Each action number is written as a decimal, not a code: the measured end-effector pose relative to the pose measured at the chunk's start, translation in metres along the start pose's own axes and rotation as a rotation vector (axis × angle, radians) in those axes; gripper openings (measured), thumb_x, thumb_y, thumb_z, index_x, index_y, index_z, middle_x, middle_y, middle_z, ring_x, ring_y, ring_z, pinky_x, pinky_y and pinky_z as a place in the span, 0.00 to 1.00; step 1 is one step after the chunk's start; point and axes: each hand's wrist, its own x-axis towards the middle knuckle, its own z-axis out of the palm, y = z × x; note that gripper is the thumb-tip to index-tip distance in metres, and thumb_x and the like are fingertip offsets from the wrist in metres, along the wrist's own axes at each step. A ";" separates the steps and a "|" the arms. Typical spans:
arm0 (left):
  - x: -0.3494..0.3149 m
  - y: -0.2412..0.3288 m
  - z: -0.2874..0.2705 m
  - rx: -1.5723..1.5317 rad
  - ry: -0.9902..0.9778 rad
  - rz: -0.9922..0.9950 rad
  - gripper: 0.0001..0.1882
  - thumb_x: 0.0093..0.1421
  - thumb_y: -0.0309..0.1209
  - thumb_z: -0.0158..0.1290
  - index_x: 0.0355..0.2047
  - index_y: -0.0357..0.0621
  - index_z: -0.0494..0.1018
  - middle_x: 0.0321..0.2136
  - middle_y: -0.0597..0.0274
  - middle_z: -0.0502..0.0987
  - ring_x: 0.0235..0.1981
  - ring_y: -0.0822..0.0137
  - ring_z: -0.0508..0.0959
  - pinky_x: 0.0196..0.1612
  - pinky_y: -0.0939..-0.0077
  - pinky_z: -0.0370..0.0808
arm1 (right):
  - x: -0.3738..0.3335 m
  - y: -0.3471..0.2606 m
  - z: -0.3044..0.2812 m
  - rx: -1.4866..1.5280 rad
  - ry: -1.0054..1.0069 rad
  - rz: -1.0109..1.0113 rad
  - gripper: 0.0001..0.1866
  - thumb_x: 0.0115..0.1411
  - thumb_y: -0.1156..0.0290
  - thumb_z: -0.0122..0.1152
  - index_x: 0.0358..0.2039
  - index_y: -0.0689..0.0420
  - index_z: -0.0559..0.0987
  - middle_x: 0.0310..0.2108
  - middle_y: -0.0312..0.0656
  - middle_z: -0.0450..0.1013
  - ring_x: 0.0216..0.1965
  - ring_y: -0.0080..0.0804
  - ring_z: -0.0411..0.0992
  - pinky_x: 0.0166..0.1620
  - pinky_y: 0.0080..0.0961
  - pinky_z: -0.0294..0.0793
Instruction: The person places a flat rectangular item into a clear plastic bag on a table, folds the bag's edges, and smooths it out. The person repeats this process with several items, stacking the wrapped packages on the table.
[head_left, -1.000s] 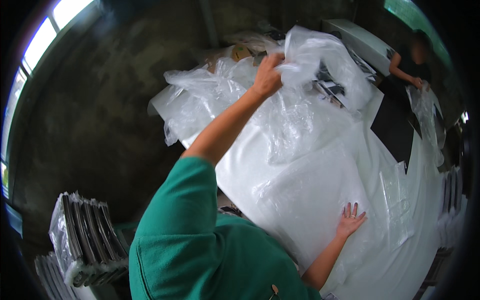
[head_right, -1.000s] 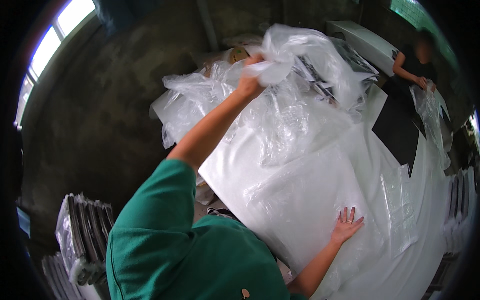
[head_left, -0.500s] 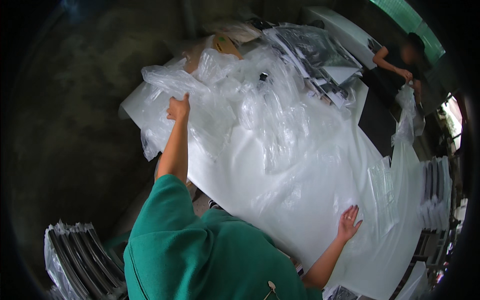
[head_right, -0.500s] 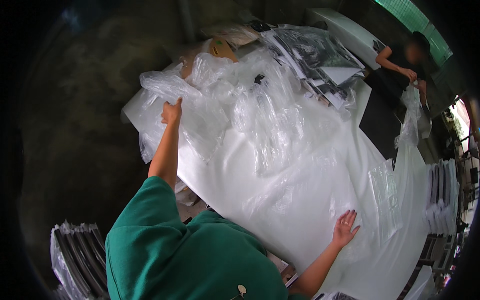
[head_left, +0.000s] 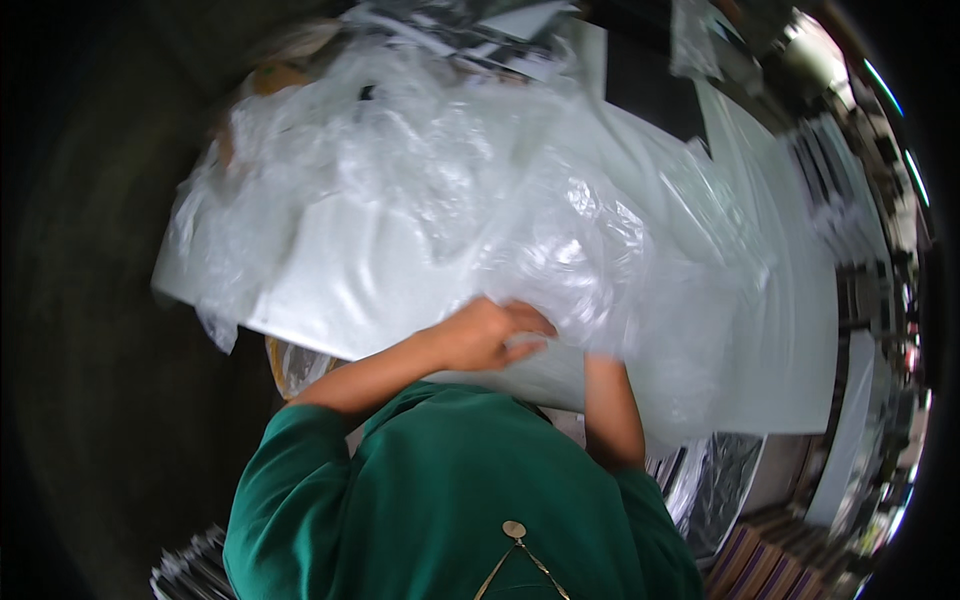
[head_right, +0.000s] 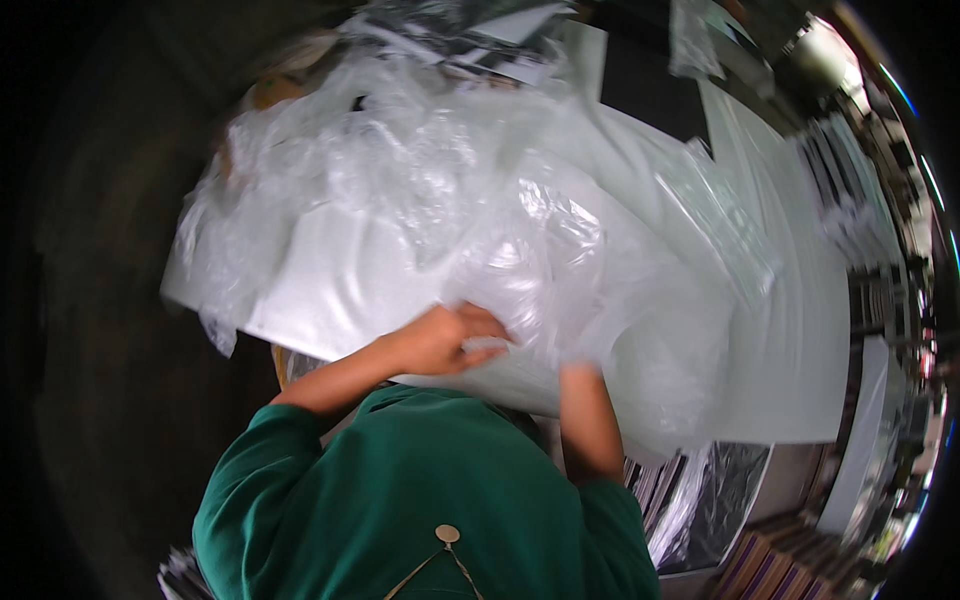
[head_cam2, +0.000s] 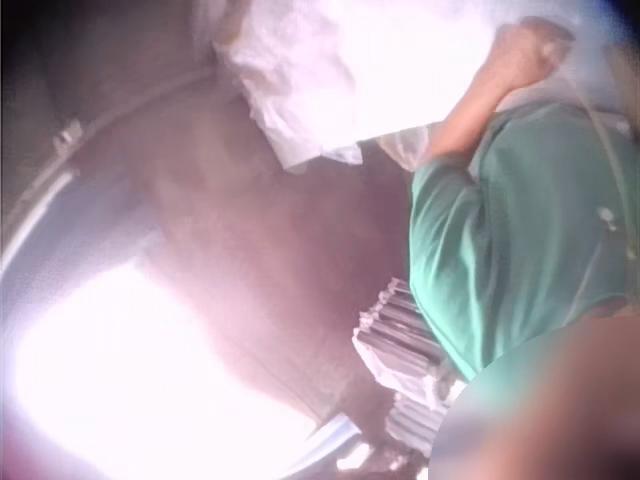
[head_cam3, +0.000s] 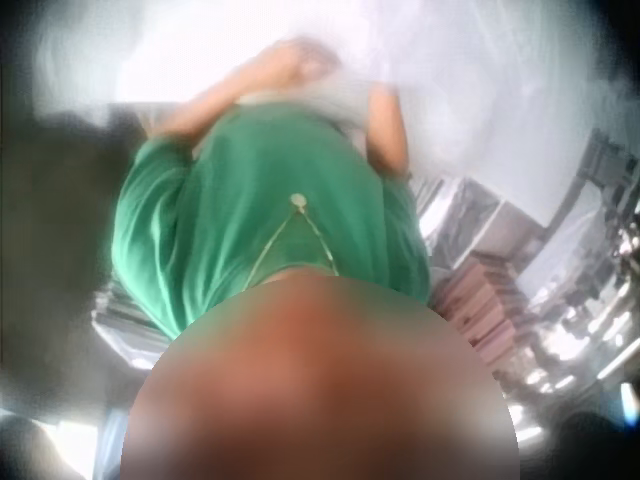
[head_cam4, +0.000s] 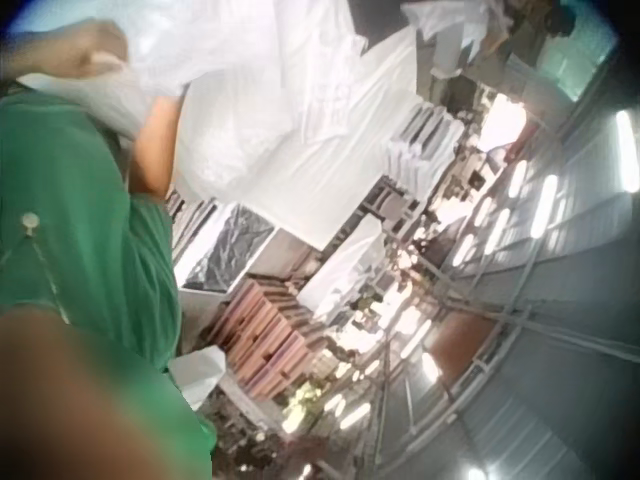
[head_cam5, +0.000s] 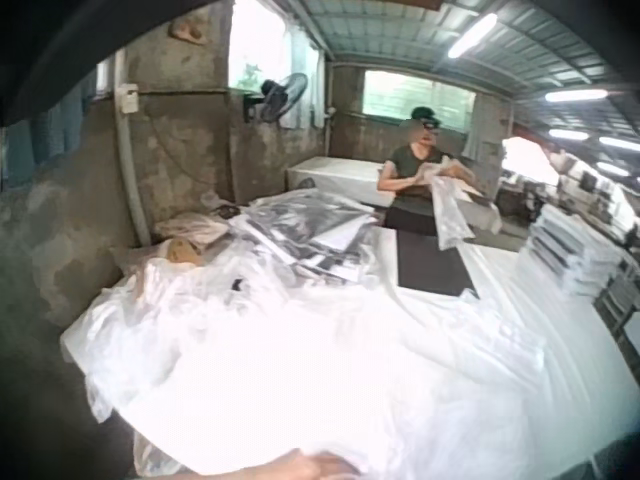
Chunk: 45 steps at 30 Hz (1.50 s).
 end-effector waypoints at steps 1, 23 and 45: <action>0.000 -0.005 -0.003 0.008 0.195 -0.032 0.14 0.50 0.26 0.55 0.38 0.42 0.69 0.37 0.56 0.69 0.32 0.61 0.73 0.36 0.71 0.72 | -0.005 -0.009 -0.004 -0.014 -0.060 -0.022 0.26 0.58 0.54 0.47 0.52 0.56 0.66 0.50 0.43 0.65 0.52 0.39 0.63 0.52 0.36 0.63; 0.091 -0.029 -0.039 -0.524 0.379 -0.610 0.12 0.55 0.37 0.55 0.33 0.41 0.76 0.16 0.73 0.70 0.16 0.78 0.68 0.22 0.82 0.68 | -0.031 -0.075 -0.087 0.319 -0.539 -0.084 0.22 0.55 0.61 0.44 0.48 0.56 0.69 0.48 0.43 0.66 0.53 0.49 0.62 0.53 0.52 0.60; 0.128 0.080 -0.036 -0.251 0.097 -0.264 0.11 0.50 0.28 0.60 0.33 0.38 0.73 0.26 0.69 0.74 0.28 0.79 0.70 0.32 0.86 0.67 | -0.044 -0.207 0.078 -0.977 -0.651 -0.326 0.20 0.54 0.63 0.60 0.44 0.62 0.73 0.40 0.43 0.71 0.43 0.27 0.67 0.47 0.22 0.64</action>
